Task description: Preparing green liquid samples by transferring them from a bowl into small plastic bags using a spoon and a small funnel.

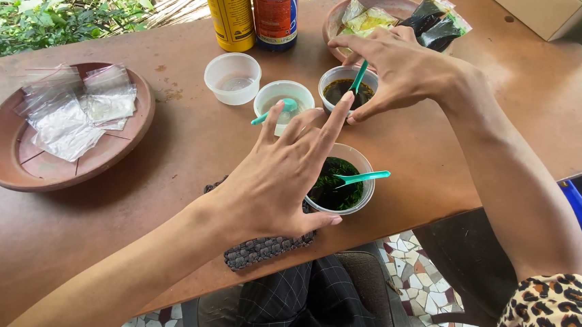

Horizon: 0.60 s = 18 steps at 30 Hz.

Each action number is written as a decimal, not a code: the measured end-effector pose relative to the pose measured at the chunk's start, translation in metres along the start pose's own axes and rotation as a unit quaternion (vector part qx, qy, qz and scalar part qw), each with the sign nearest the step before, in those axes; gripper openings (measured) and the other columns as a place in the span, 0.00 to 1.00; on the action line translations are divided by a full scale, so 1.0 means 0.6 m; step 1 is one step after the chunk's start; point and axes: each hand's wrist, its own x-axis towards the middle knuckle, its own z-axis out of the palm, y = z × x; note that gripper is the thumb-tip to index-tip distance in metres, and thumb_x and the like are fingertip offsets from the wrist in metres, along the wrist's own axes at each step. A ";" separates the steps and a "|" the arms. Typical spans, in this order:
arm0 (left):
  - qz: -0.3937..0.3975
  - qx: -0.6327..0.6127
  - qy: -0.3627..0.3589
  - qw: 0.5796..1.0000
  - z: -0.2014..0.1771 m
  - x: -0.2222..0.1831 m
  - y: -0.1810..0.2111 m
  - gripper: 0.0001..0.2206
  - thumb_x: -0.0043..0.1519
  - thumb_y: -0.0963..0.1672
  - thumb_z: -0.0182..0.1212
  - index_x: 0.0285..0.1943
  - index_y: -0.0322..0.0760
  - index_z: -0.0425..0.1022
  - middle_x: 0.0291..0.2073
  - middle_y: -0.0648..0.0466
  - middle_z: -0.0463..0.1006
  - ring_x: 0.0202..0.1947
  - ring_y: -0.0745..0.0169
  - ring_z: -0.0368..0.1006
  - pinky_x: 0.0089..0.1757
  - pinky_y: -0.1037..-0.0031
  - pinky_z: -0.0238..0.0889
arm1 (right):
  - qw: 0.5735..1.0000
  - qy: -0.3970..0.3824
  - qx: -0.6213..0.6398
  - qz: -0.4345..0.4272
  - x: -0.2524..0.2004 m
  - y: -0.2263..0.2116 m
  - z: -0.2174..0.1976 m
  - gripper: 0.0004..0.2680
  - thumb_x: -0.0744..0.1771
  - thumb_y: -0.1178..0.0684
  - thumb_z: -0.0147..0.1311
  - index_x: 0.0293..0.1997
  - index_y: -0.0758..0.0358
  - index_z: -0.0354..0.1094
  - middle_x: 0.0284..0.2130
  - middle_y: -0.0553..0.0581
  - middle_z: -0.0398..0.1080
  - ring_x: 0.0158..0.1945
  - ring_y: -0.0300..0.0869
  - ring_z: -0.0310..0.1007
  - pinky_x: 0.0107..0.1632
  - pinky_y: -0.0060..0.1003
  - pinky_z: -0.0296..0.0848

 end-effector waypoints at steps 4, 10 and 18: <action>0.007 -0.029 -0.018 0.999 -0.010 0.006 0.000 0.69 0.47 0.63 0.76 0.80 0.30 0.21 0.67 0.43 0.69 0.72 0.40 0.55 0.67 0.32 0.35 | 0.999 0.004 -0.020 -0.028 -0.022 0.009 0.005 0.43 0.54 0.33 0.66 0.76 0.54 0.46 0.60 0.59 0.69 0.67 0.56 0.53 0.67 0.56 0.39; -0.006 -0.065 -0.026 0.997 -0.012 0.016 0.002 0.65 0.54 0.62 0.73 0.79 0.31 0.18 0.71 0.40 0.65 0.69 0.39 0.58 0.67 0.33 0.34 | 0.998 0.021 -0.053 -0.014 -0.067 0.019 0.012 0.45 0.53 0.31 0.68 0.76 0.52 0.48 0.57 0.54 0.71 0.67 0.54 0.57 0.68 0.58 0.42; -0.001 -0.057 -0.022 0.998 0.014 0.045 -0.018 0.65 0.55 0.62 0.72 0.79 0.31 0.16 0.69 0.39 0.68 0.67 0.38 0.60 0.65 0.28 0.34 | 0.998 0.011 -0.057 0.004 -0.142 0.009 0.005 0.46 0.52 0.30 0.69 0.77 0.46 0.45 0.55 0.49 0.73 0.65 0.53 0.58 0.68 0.58 0.44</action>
